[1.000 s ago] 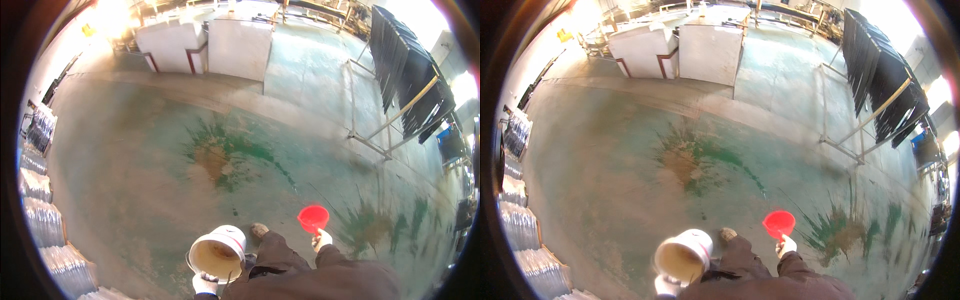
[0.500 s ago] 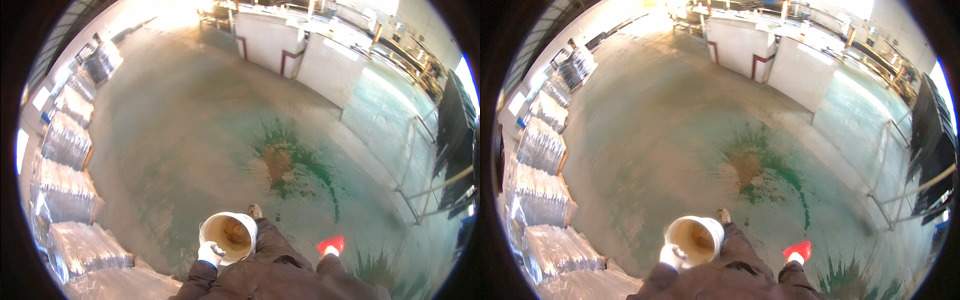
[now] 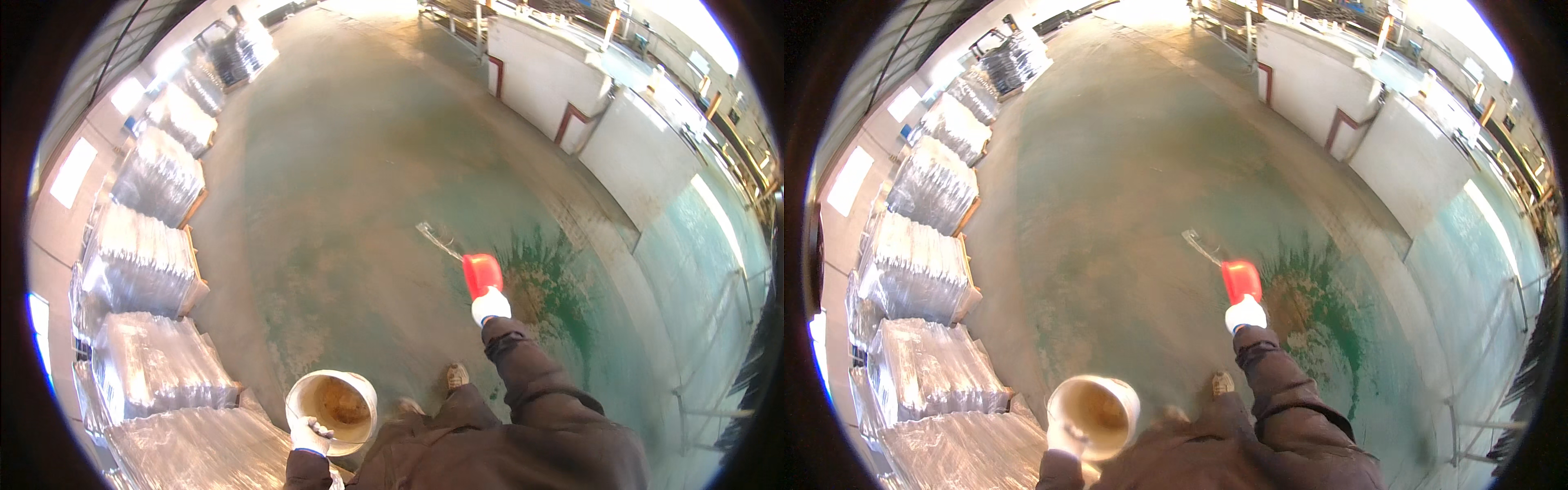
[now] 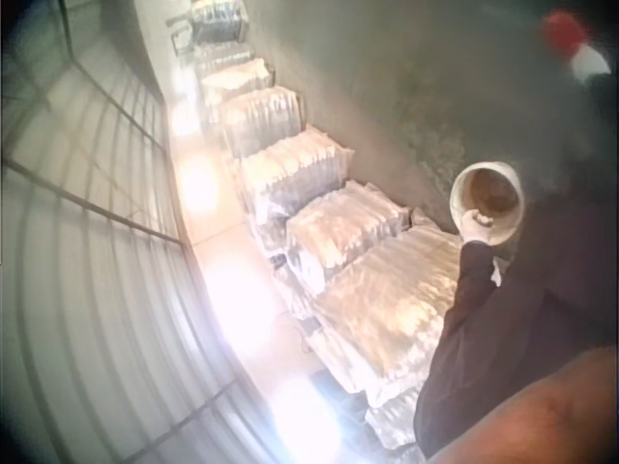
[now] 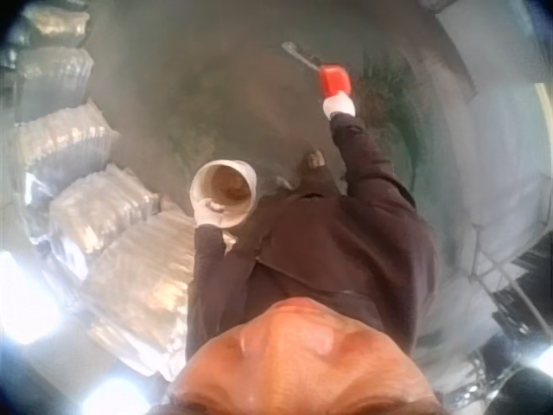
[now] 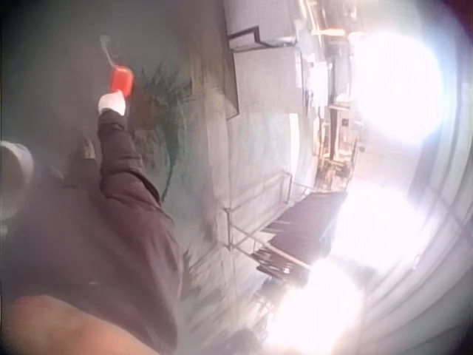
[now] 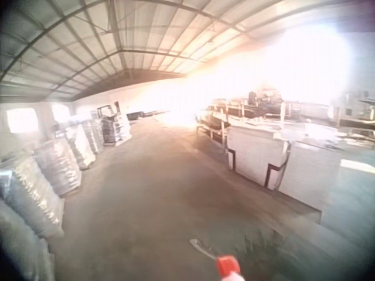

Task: The person carries a bucket and repeatedly scoops liquid with a red scoop, pouring it onto the warehouse floor in multiple locations. The person walks through the space, passing stacked materials and a forklift, and continues the pouring action across the floor.

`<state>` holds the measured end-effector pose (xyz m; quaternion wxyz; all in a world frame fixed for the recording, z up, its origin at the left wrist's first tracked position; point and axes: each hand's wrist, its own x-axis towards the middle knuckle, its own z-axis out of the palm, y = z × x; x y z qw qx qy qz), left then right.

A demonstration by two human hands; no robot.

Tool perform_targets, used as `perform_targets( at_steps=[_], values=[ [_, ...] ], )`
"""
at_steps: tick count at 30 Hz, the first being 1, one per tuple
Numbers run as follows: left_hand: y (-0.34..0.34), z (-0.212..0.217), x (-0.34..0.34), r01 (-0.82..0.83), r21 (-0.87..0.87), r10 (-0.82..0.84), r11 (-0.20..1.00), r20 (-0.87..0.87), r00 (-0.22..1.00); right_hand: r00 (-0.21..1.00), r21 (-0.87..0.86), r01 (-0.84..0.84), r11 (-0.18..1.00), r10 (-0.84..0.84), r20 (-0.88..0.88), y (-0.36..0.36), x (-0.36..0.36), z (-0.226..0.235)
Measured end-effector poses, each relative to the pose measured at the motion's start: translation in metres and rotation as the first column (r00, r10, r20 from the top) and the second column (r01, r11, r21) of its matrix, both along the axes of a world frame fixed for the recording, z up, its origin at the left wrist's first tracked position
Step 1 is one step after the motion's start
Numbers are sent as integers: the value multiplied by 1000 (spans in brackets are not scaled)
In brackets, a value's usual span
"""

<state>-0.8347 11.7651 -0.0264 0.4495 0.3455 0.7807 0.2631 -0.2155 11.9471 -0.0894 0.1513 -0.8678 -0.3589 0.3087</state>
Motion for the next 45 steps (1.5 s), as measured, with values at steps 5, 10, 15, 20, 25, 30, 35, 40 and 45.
perform_targets(
  at_steps=[5,10,15,20,25,30,35,40,45],
  values=[
    [56,17,-26,-239,-16,236,971,237,942,908,408,-393,824,419,29,15,-138,113],
    [147,58,-3,-494,-217,533,842,475,700,465,331,-840,429,885,32,22,-266,180],
    [238,88,-27,-462,-361,583,810,585,564,134,269,-959,91,980,149,66,-388,153],
    [286,101,-37,-286,-176,334,942,584,740,6,8,-1000,4,979,203,118,-492,69],
    [360,125,-51,-292,-244,378,925,671,638,95,-168,-980,110,991,95,217,-517,25],
    [447,145,-60,-263,-151,299,953,610,734,294,-91,-954,285,948,-120,316,-535,-9],
    [530,129,-103,-406,-179,426,896,604,674,-159,59,-986,-154,981,-107,431,-596,-83],
    [573,105,-172,-502,-192,519,843,531,670,-381,233,-912,-338,908,-172,507,-649,-74],
    [613,110,-248,-747,-333,730,576,621,286,-121,276,-958,77,766,-631,568,-725,4]
  ],
)
